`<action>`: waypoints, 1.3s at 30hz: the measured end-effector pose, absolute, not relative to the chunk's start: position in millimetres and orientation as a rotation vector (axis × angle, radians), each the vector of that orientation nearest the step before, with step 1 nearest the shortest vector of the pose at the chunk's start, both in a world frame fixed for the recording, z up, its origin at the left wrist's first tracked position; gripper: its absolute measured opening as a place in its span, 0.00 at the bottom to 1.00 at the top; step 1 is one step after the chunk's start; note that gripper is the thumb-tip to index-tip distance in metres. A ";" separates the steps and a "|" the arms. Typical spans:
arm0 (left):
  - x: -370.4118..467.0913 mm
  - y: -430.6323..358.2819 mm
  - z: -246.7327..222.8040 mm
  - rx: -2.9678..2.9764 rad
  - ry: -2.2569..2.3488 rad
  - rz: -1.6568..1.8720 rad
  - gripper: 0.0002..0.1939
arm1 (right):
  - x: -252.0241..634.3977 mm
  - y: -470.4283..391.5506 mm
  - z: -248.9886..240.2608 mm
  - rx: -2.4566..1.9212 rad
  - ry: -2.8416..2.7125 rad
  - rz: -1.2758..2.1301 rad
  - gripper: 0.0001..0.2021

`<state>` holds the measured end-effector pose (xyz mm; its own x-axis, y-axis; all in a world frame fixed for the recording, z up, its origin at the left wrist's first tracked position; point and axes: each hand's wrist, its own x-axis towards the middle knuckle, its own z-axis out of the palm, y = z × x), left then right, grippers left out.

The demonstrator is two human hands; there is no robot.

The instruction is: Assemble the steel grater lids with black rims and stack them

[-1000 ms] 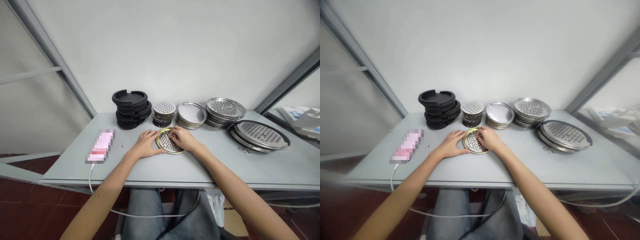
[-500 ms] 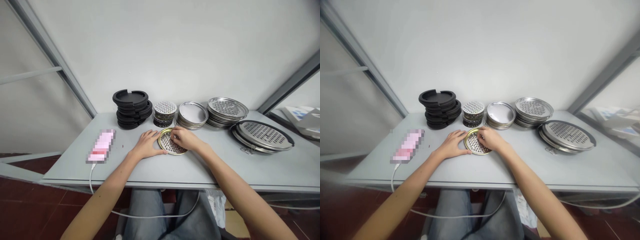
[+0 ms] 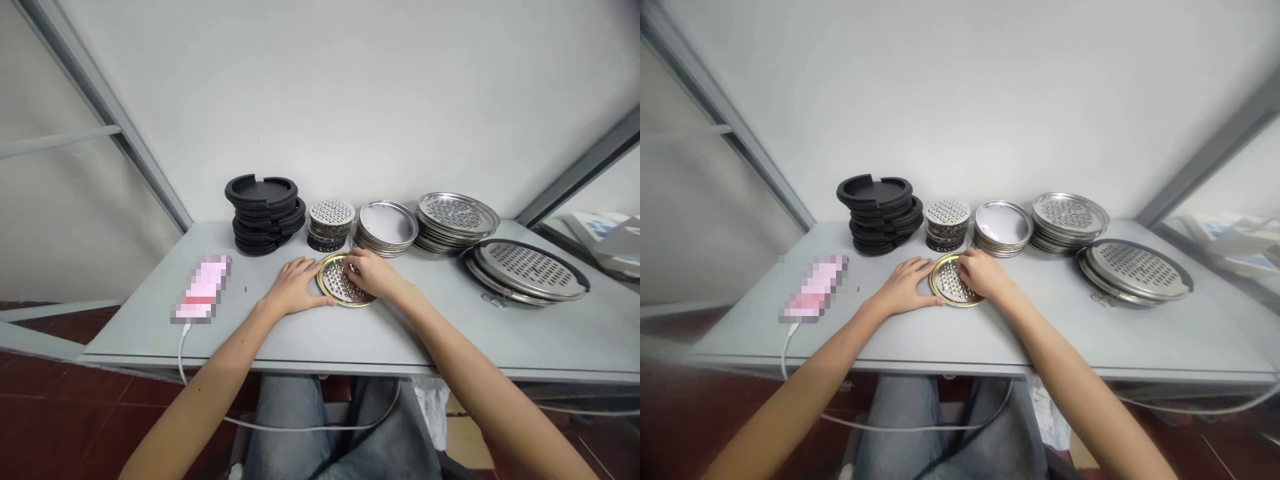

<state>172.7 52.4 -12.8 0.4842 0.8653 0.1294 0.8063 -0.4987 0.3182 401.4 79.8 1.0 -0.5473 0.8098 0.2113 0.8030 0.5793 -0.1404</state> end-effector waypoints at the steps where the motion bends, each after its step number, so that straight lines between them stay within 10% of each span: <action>1: 172.8 52.2 -12.5 2.513 1.441 0.402 0.51 | 401.8 79.8 1.7 -1.329 -2.567 0.043 0.06; 39: 172.8 52.2 -12.9 2.519 1.406 0.415 0.50 | 405.1 81.1 3.5 -1.325 -2.572 0.052 0.05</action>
<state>172.8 52.2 -12.9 0.5006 0.8552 0.1346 0.7911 -0.5150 0.3301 405.1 81.1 3.5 -0.5565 0.8061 0.2014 0.7972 0.5863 -0.1438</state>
